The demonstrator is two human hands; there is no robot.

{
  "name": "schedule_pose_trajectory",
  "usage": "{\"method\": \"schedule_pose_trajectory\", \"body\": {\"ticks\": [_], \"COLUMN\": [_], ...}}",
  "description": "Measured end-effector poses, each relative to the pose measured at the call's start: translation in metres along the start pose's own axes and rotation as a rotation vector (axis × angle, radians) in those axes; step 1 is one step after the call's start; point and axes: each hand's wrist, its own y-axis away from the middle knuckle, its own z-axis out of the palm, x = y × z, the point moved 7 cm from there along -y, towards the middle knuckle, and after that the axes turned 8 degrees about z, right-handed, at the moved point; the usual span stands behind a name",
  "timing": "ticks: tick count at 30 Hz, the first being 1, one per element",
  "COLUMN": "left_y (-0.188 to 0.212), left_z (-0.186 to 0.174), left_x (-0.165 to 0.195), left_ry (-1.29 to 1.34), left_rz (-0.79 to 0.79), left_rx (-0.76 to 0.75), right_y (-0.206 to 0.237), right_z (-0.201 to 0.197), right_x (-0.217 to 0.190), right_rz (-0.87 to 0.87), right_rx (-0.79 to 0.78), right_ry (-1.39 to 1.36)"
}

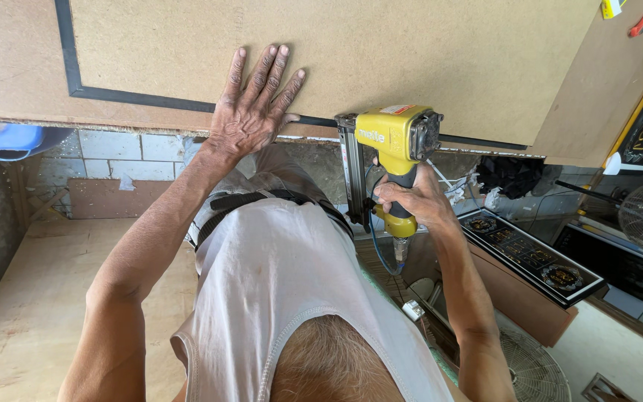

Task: The person wipes a framed glass panel with a cloth, trims the edge of a black embroidered fabric panel with a utility knife, and lays a hardboard backing over the frame. They then align the backing and drive staples along the frame edge using a pneumatic nail gun to secure the backing in place.

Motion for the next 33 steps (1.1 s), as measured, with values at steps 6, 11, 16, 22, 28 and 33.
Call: {"method": "schedule_pose_trajectory", "body": {"ticks": [6,11,16,22,28,33], "left_y": [0.001,-0.001,-0.005,-0.006,-0.004,-0.007], "left_z": [-0.003,0.0,0.003,-0.004,-0.006,-0.002], "left_x": [-0.001,0.002,0.004,0.003,0.0,-0.001], "left_ry": [-0.015,0.004,0.085,0.103,0.037,0.047], "left_rz": [0.002,0.005,0.005,0.011,0.018,0.011], "left_rx": [0.012,0.01,0.008,0.004,0.014,0.013], "right_y": [0.001,0.001,0.003,0.004,0.0,0.01], "right_z": [0.001,0.001,0.007,0.014,0.015,0.006], "right_x": [0.002,0.001,-0.007,-0.019,-0.017,-0.015], "right_rz": [0.018,0.027,0.03,0.017,0.06,0.049], "right_rx": [0.018,0.04,0.024,0.007,0.006,0.018], "right_ry": [-0.04,-0.014,-0.034,0.005,0.005,0.047]}}
